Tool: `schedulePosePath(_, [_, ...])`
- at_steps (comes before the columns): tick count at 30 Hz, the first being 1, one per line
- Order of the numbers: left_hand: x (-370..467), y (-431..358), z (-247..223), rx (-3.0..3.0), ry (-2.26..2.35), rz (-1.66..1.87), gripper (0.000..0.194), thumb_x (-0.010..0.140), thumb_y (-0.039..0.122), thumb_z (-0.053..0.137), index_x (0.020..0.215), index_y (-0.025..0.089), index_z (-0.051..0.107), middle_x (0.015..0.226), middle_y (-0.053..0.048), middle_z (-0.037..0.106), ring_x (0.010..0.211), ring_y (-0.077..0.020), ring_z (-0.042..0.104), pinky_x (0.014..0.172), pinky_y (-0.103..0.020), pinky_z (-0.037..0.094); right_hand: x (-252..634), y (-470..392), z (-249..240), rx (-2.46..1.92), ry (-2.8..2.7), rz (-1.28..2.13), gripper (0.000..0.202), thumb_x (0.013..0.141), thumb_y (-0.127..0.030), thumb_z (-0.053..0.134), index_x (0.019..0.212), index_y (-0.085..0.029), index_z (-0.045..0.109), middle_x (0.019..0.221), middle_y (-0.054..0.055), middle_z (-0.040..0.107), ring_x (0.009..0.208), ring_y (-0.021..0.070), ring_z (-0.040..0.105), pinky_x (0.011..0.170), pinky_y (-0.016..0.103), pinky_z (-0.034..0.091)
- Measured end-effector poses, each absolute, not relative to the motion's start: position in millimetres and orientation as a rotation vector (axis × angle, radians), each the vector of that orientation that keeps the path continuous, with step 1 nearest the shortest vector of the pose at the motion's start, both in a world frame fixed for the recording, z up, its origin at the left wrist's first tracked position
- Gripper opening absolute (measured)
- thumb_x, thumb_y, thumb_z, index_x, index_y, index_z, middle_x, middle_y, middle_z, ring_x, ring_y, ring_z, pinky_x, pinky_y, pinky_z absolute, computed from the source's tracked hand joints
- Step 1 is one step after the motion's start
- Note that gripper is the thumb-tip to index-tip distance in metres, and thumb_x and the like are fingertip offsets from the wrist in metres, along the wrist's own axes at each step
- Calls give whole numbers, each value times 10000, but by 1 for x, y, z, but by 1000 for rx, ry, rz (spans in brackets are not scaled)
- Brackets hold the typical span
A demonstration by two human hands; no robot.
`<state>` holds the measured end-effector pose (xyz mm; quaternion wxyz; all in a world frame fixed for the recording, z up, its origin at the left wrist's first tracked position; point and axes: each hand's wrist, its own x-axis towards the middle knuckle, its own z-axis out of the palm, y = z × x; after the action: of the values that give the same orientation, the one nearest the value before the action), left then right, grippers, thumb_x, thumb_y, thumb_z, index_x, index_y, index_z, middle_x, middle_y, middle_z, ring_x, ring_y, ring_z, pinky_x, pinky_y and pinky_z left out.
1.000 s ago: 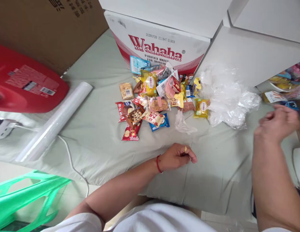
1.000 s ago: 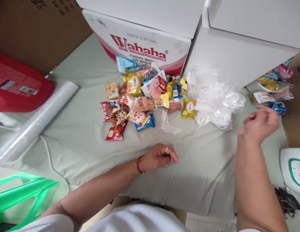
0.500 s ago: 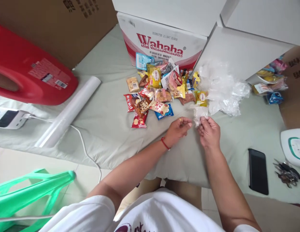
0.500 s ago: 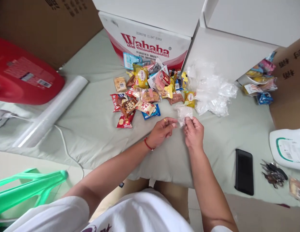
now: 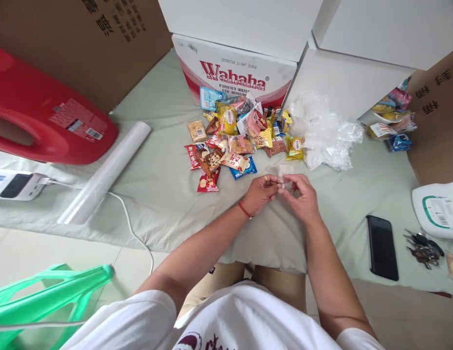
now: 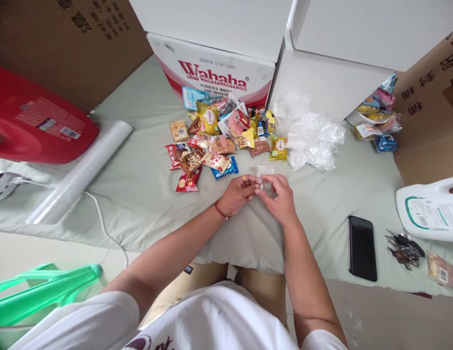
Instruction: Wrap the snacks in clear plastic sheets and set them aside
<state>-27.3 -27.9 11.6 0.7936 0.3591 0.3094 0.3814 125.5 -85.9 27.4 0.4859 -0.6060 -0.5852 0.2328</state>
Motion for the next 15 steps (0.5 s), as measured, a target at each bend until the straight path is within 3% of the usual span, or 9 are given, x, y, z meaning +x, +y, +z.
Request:
schedulePosePath(3, [-28, -27, 11, 778, 655, 830, 479, 610, 444, 927, 861, 144, 653, 584, 75, 557, 455, -32, 396, 458, -197, 231, 125, -84, 24, -1486, -1340, 740, 224, 875, -446, 754, 1012, -269, 770, 903, 19, 697, 767, 161, 576, 758, 310, 482])
schedulePosePath(9, [-32, -24, 14, 740, 652, 809, 517, 592, 443, 943, 893, 132, 660, 556, 82, 527, 459, -40, 397, 452, -196, 205, 133, -79, 15, -1397, -951, 844, 259, 825, -465, 798, 900, -229, 722, 755, -25, 618, 666, 122, 508, 661, 256, 432])
schedulePosePath(15, [-34, -22, 16, 739, 612, 809, 551, 598, 458, 946, 944, 138, 660, 590, 79, 540, 471, -39, 403, 456, -199, 205, 130, -80, 16, -1438, -1195, 804, 327, 808, -493, 810, 1023, -255, 744, 918, 4, 659, 788, 143, 566, 781, 282, 488])
